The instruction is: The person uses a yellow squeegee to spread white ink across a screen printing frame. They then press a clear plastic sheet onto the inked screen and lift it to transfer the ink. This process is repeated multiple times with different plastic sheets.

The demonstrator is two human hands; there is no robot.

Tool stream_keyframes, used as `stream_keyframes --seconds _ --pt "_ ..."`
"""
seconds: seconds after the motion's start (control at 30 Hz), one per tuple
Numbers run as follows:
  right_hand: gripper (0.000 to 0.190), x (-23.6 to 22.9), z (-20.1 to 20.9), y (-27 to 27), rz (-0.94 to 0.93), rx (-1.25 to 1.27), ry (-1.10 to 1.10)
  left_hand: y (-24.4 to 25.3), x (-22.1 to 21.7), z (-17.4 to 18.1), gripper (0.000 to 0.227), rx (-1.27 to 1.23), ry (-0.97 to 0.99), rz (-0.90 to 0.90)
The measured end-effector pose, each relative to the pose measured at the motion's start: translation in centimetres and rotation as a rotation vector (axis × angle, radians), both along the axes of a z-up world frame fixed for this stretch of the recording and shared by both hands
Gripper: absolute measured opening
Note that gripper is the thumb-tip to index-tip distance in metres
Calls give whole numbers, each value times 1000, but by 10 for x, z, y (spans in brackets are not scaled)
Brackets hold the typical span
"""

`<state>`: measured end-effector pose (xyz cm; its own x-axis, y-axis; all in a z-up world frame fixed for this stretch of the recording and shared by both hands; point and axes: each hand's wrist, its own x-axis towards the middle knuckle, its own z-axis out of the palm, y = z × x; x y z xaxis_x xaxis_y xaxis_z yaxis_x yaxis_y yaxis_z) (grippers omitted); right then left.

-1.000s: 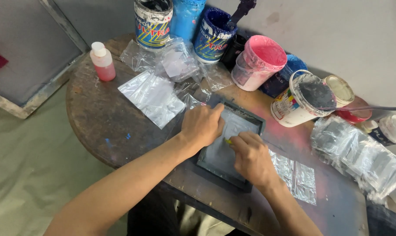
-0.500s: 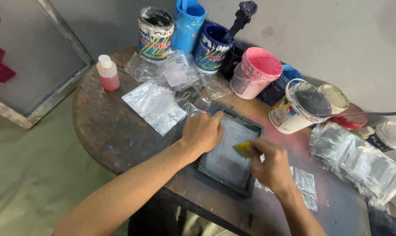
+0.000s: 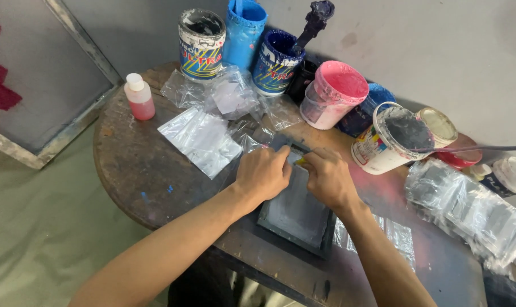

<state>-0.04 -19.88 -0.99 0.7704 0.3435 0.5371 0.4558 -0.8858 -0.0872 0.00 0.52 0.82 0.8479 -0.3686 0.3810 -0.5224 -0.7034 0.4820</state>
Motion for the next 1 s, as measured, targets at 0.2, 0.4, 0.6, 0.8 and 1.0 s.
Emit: stream_keyframes --seconds 0.2,0.4,0.6,0.8,1.0 --pt "11 -38 7 18 134 16 28 1 0 -2 19 -22 -25 5" --pt "16 -88 24 39 236 50 79 -4 1 -10 15 -3 -46 29" --pt "19 -118 31 33 301 35 209 -10 11 -32 12 2 -154 26" --pt "4 -87 42 2 33 245 -2 1 0 -1 20 2 -9 1" --pt "5 -28 24 -19 -26 68 -126 0 2 -5 19 -3 -32 -9"
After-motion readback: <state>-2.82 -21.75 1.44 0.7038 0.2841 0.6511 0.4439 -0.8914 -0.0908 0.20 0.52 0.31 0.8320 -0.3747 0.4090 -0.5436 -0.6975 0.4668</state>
